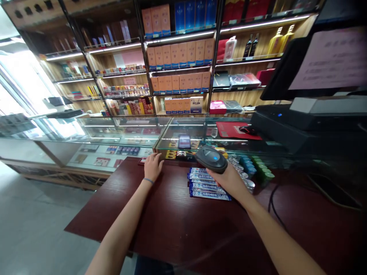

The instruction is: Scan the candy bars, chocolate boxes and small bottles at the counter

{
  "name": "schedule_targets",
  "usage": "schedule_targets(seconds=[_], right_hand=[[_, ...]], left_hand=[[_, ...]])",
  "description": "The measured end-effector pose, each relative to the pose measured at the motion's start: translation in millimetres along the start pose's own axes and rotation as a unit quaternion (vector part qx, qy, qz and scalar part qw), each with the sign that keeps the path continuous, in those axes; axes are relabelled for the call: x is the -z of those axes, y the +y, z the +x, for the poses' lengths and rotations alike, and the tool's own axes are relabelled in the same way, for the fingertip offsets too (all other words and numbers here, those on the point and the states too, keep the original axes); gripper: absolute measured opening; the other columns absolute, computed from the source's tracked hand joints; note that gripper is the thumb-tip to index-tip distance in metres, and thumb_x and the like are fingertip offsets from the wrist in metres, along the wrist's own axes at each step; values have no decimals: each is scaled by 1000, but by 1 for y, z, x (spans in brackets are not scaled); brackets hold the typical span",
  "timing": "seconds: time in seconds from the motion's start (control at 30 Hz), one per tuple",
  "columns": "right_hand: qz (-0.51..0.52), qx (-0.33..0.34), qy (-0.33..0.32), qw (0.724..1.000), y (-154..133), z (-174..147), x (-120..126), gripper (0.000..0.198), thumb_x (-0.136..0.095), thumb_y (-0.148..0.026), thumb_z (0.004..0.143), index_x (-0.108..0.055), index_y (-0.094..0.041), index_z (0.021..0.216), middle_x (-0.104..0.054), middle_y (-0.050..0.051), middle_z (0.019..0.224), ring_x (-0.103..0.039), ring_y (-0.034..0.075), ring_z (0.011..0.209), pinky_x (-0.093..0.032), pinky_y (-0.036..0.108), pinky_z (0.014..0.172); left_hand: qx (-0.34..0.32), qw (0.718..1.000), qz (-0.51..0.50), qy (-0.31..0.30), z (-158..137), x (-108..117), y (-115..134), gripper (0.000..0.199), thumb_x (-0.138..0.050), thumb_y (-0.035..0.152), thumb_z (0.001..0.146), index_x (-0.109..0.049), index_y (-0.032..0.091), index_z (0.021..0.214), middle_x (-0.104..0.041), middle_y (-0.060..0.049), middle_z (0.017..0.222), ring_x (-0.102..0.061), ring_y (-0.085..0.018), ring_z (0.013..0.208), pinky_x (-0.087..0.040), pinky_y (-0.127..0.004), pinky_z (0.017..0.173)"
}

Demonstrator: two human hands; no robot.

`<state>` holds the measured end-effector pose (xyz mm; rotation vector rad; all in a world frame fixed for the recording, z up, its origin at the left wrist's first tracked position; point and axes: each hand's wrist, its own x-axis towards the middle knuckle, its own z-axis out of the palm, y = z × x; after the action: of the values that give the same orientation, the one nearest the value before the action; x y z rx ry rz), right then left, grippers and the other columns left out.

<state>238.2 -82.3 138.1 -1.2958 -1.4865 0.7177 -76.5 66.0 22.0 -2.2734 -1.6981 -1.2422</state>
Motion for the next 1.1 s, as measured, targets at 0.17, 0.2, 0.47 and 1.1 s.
schedule_targets(seconds=[0.17,0.2,0.47,1.1], right_hand=[[-6,10,-24,1000,14,-3,-33,30,-70,-37,75,-67,-24,102,-65,0,62,-67,24,65,-51,31,50],[-2,7,-34,999,18,-4,-40,30,-70,-37,76,-67,-24,102,-66,1,63,-68,25,69,-53,32,53],[-21,-22,-82,996,49,-8,-74,38,-70,-37,74,-66,-23,109,-71,2,71,-70,26,73,-54,34,57],[-31,3,-40,999,61,-2,-65,22,-71,-41,73,-67,-24,86,-71,6,68,-72,32,87,-59,39,64]], left_hand=[[37,995,79,-46,-9,1,-47,46,-65,39,86,-64,22,129,-53,-19,140,-45,-39,133,-30,-53,114],[44,994,86,-52,-11,1,-52,47,-64,39,86,-63,22,131,-52,-19,143,-43,-39,136,-29,-54,115],[98,982,118,-113,-16,-13,-72,61,-60,55,88,-56,27,141,-42,-17,156,-26,-42,148,-20,-65,117],[40,969,164,-181,-9,16,-24,28,-52,34,96,-67,21,114,-72,-14,107,-67,-28,96,-48,-34,78]])
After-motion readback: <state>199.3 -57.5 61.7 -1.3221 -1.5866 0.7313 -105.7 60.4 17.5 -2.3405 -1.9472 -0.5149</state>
